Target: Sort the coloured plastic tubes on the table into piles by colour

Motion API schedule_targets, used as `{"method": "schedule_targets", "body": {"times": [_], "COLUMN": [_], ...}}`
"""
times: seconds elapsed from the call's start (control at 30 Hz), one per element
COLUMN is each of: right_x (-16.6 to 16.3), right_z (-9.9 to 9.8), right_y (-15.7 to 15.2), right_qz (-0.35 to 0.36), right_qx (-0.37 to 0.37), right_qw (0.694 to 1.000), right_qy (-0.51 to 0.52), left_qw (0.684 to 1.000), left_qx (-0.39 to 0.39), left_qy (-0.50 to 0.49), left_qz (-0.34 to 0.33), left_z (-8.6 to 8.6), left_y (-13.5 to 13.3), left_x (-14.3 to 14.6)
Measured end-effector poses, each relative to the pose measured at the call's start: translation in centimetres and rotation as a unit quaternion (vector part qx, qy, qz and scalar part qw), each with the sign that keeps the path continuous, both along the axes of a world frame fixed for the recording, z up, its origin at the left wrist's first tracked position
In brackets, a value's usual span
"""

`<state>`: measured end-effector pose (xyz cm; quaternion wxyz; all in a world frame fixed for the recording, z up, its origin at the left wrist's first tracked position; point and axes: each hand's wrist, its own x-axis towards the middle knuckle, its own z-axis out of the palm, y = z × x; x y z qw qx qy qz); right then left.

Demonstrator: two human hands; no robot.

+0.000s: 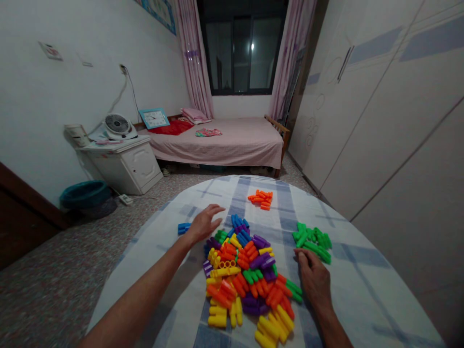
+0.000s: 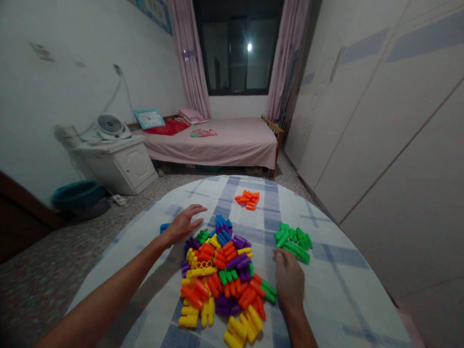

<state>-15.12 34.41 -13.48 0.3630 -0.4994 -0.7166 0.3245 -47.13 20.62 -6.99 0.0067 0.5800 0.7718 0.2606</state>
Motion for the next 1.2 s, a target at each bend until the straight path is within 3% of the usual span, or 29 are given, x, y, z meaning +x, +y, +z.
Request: {"method": "schedule_targets", "body": {"times": [0.07, 0.13, 0.33, 0.43, 0.6, 0.73, 0.8, 0.97, 1.2], "right_x": [0.0, 0.1, 0.2, 0.2, 0.1, 0.1, 0.1, 0.1, 0.1], "right_z": [0.1, 0.1, -0.1, -0.1, 0.1, 0.0, 0.0, 0.1, 0.0], "right_y": [0.0, 0.0, 0.1, 0.0, -0.1, 0.0, 0.0, -0.1, -0.1], "right_qz": [-0.001, -0.003, 0.005, 0.000, 0.001, -0.001, 0.001, 0.000, 0.003], "right_qx": [-0.001, -0.006, 0.003, 0.000, -0.008, -0.015, -0.016, -0.016, -0.002], "right_qw": [1.000, 1.000, 1.000, 1.000, 1.000, 1.000, 1.000, 1.000, 1.000], "right_qy": [-0.001, -0.005, -0.001, -0.004, -0.013, -0.017, -0.014, -0.013, -0.011], "left_qw": [0.989, 0.970, 0.935, 0.943, 0.953, 0.954, 0.958, 0.966, 0.965], "left_qx": [-0.078, -0.133, -0.224, -0.235, -0.275, -0.284, -0.273, -0.215, -0.238], "left_qy": [0.015, 0.053, 0.082, 0.067, 0.084, 0.086, 0.086, 0.077, 0.101], "left_qz": [-0.124, -0.197, -0.262, -0.225, -0.092, -0.029, -0.023, -0.118, 0.036], "left_z": [0.7, 0.8, 0.5, 0.4, 0.0, -0.4, -0.5, -0.9, -0.4], "left_y": [2.6, 4.9, 8.2, 8.1, 6.7, 5.2, 4.6, 3.5, 1.1], "left_x": [0.9, 1.7, 2.0, 1.2, -1.1, -3.0, -3.5, -3.4, -5.3]}}
